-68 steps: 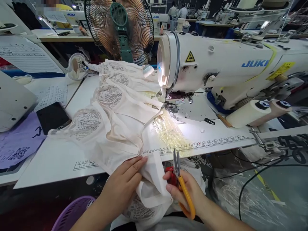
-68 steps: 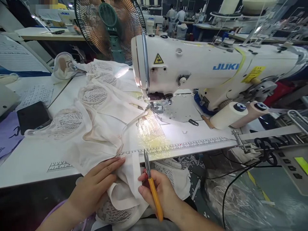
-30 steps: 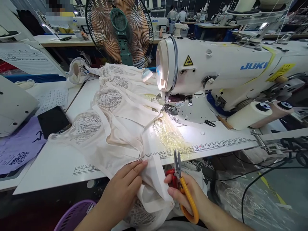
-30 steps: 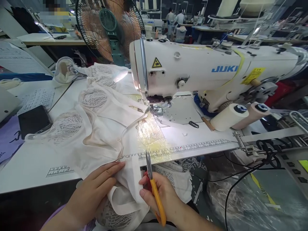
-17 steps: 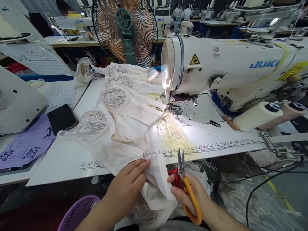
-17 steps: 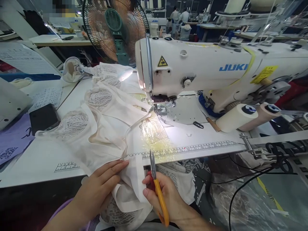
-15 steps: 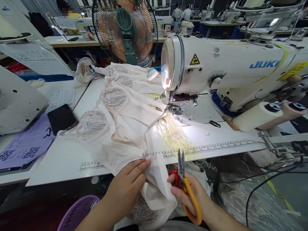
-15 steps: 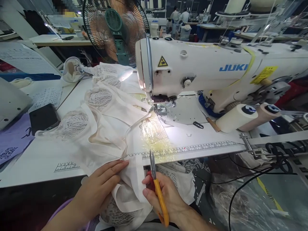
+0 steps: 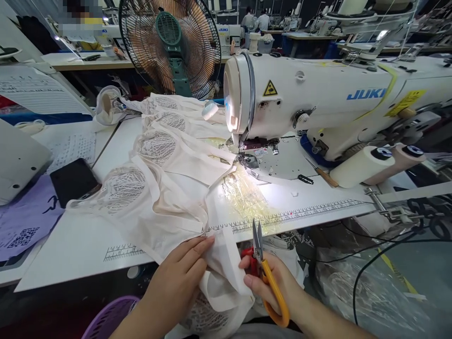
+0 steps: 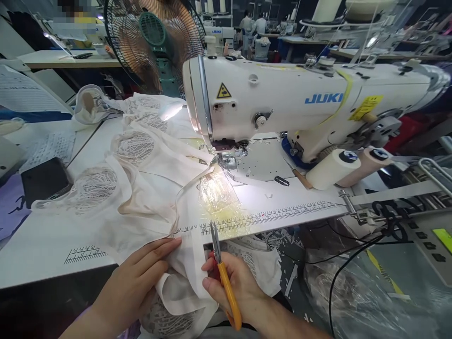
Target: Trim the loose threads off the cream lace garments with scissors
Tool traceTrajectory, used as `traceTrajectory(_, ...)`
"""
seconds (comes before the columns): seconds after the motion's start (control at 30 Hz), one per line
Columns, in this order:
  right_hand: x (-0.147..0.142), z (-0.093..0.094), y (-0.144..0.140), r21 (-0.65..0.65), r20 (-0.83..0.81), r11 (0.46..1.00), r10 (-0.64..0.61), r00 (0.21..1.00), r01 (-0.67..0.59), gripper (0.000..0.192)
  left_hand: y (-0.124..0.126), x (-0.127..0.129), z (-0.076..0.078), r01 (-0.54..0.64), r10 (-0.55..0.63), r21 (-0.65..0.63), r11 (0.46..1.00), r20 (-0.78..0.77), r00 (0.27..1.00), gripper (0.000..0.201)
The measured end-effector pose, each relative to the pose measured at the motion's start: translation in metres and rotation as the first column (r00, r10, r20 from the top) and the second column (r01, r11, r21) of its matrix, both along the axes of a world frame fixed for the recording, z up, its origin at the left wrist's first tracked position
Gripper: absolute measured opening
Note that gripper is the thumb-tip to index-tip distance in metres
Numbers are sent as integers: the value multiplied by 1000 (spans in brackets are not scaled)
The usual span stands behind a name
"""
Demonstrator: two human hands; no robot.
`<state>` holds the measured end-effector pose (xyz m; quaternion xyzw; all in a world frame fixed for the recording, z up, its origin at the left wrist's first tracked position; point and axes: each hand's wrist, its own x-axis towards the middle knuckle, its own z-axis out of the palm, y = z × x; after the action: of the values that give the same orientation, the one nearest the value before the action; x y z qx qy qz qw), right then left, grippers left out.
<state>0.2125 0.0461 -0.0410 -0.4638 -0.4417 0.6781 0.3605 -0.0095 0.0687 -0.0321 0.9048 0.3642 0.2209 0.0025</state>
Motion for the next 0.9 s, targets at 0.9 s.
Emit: traceTrajectory(0.9,0,-5,-8,95,19,995,35,999,-37,36,-11,7,10,-32,28,44,999,85,996,22)
